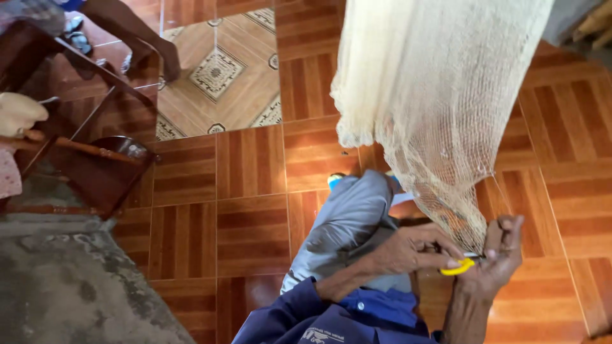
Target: Repairing a fishing net using a netting needle and thread
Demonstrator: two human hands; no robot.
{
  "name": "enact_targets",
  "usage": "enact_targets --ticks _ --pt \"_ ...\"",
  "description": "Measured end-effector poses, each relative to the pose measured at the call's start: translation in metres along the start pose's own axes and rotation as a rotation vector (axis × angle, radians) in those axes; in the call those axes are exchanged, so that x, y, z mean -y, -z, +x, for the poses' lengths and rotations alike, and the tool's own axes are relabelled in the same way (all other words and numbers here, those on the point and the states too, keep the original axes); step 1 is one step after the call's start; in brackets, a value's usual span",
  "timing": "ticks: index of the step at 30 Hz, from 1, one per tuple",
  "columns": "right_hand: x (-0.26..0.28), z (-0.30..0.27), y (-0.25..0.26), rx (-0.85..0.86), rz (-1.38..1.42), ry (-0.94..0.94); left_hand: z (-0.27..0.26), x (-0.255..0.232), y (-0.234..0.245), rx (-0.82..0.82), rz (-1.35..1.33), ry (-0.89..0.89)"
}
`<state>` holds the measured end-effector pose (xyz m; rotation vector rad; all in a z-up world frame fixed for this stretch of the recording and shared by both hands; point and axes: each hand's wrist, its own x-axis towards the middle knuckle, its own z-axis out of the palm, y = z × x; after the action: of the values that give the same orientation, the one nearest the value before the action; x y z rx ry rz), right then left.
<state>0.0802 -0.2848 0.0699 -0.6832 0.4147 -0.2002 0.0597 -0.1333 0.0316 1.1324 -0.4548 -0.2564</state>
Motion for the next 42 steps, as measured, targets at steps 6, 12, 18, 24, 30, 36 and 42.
enact_targets --ticks 6,12,18,24,30,36,42 --pt "0.001 0.007 0.012 0.153 -0.084 0.052 -0.003 0.006 0.000 0.176 0.268 -0.039" --pt "0.003 0.005 0.009 0.040 -0.157 0.052 -0.005 0.002 -0.001 0.213 0.451 0.050" --pt "-0.002 0.006 0.016 0.117 -0.157 0.031 -0.009 0.031 0.003 0.243 0.461 0.105" --pt "-0.021 0.002 0.039 0.058 -0.243 0.137 -0.021 -0.004 0.023 0.404 0.211 0.177" --pt "-0.043 0.002 0.047 -0.058 -0.236 0.284 -0.019 -0.099 0.030 0.325 -0.414 0.430" --pt "-0.032 -0.012 0.015 -0.050 -0.273 0.261 0.012 -0.101 0.032 0.264 -0.001 0.376" --pt "-0.027 -0.014 0.015 -0.072 -0.229 0.228 0.035 -0.108 0.038 0.159 0.122 0.229"
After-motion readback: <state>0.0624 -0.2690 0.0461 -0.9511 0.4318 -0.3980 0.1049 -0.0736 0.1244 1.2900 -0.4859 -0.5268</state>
